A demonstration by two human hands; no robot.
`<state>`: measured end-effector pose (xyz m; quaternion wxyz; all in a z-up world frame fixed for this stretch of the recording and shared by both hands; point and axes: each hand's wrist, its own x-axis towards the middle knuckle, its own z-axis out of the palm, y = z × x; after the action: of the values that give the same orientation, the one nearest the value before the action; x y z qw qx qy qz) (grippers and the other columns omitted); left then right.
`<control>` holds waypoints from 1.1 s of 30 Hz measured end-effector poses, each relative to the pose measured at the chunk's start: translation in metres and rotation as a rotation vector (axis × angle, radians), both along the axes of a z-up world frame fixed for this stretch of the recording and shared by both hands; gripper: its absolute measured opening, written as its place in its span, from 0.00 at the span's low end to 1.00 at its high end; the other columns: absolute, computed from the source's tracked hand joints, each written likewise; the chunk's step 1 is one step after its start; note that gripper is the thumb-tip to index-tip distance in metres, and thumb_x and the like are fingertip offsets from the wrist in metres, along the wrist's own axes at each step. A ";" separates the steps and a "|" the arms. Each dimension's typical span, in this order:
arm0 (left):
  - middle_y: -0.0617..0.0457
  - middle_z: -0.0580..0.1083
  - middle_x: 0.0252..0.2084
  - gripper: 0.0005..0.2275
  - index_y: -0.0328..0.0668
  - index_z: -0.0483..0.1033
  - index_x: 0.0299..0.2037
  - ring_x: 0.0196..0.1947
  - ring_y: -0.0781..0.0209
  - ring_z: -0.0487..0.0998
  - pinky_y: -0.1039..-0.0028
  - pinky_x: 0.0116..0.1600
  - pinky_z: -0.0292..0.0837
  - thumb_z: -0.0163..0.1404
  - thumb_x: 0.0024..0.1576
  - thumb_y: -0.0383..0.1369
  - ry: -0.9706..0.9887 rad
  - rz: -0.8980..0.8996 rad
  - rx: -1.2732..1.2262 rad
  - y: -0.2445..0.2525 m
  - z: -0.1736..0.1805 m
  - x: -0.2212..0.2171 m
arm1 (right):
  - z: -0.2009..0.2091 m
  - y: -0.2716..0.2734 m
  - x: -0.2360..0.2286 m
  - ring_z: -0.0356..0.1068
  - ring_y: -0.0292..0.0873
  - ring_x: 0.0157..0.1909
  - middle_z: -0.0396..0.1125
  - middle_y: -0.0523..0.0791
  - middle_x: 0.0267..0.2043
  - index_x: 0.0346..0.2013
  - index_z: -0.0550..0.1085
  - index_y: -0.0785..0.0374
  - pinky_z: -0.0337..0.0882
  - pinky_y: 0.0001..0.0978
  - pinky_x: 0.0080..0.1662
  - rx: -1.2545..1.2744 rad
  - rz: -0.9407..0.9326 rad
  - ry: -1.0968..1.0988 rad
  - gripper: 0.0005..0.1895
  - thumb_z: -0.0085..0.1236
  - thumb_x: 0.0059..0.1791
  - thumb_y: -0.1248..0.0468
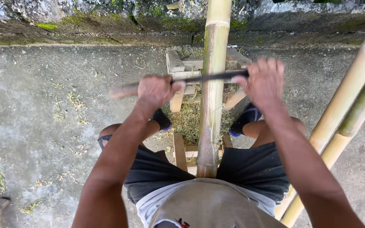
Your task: Scraping and shaving the outer green layer off a bamboo pole using a machete.
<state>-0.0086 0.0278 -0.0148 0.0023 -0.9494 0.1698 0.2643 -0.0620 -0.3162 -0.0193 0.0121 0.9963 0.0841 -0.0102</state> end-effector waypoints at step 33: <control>0.59 0.66 0.18 0.32 0.51 0.73 0.37 0.20 0.65 0.72 0.64 0.29 0.73 0.24 0.59 0.67 0.064 0.041 0.011 -0.034 0.068 -0.014 | -0.032 -0.018 0.000 0.61 0.48 0.48 0.67 0.48 0.38 0.42 0.79 0.62 0.59 0.45 0.56 0.114 -0.040 0.146 0.47 0.32 0.47 0.23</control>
<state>-0.0228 -0.0059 0.0531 -0.0034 -0.9436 0.1489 0.2957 -0.0616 -0.3345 -0.0510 -0.0510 0.9935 0.0651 -0.0784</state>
